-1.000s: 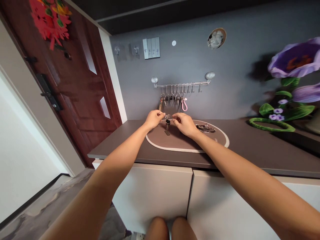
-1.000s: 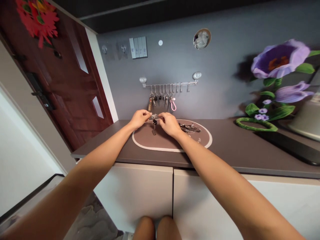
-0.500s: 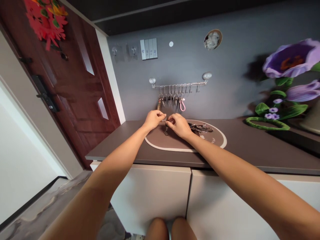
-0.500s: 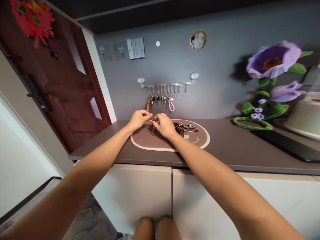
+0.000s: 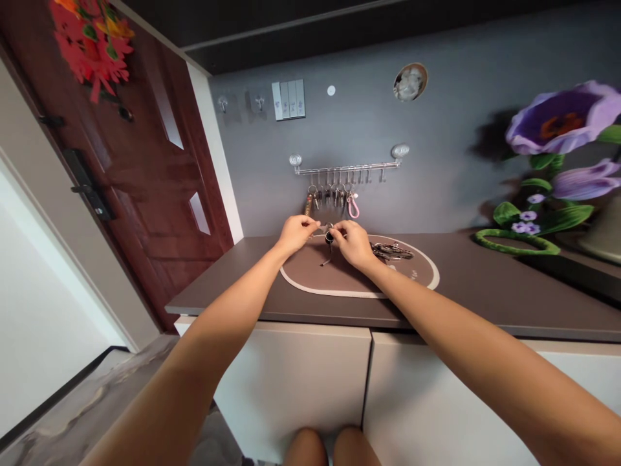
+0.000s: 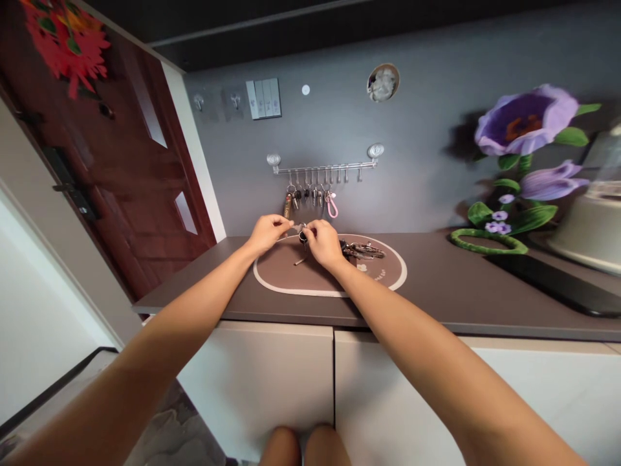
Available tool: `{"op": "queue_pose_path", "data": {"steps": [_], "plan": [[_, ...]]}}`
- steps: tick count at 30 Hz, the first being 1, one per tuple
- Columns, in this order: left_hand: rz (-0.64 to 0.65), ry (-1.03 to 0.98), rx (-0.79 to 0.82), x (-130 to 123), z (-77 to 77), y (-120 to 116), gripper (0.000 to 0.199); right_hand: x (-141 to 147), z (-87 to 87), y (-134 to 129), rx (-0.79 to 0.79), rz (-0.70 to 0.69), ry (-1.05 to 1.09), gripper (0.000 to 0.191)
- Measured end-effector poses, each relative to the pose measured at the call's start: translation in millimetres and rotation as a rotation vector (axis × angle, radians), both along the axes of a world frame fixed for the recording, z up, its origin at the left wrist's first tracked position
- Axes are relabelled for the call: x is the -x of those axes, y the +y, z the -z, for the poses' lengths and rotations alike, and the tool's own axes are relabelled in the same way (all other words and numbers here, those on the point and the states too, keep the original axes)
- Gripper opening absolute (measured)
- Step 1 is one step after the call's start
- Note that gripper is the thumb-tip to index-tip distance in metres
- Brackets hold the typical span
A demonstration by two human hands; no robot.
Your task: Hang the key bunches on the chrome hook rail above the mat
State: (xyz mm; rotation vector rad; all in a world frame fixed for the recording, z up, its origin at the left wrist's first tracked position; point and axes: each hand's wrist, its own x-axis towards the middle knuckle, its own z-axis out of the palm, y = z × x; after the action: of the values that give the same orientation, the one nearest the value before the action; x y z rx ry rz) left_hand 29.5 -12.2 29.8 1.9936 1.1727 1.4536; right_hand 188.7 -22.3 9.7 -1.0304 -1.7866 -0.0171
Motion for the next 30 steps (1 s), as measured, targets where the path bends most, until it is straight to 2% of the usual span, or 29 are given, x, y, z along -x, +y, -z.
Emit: {"op": "queue_pose_path", "data": {"steps": [3, 7, 12, 17, 30], "plan": [[0.057, -0.107, 0.029, 0, 1.7, 3, 0.024, -2, 0.1, 4, 0.078, -0.063, 0.187, 0.016], [0.113, -0.215, 0.083, 0, 2.9, 7, 0.024, -4, 0.7, 12, 0.217, -0.246, 0.499, 0.019], [0.192, -0.187, 0.096, -3, 4.6, 3, 0.026, -7, -6.1, 8, 0.293, -0.412, 0.744, 0.022], [0.232, -0.047, 0.079, -10, 10.4, 0, 0.028, -9, -8.6, 5, 0.337, -0.513, 0.814, 0.024], [0.149, 0.276, -0.09, -22, 22.3, -6, 0.028, -16, -7.6, 8, 0.403, -0.595, 0.912, 0.031]]}}
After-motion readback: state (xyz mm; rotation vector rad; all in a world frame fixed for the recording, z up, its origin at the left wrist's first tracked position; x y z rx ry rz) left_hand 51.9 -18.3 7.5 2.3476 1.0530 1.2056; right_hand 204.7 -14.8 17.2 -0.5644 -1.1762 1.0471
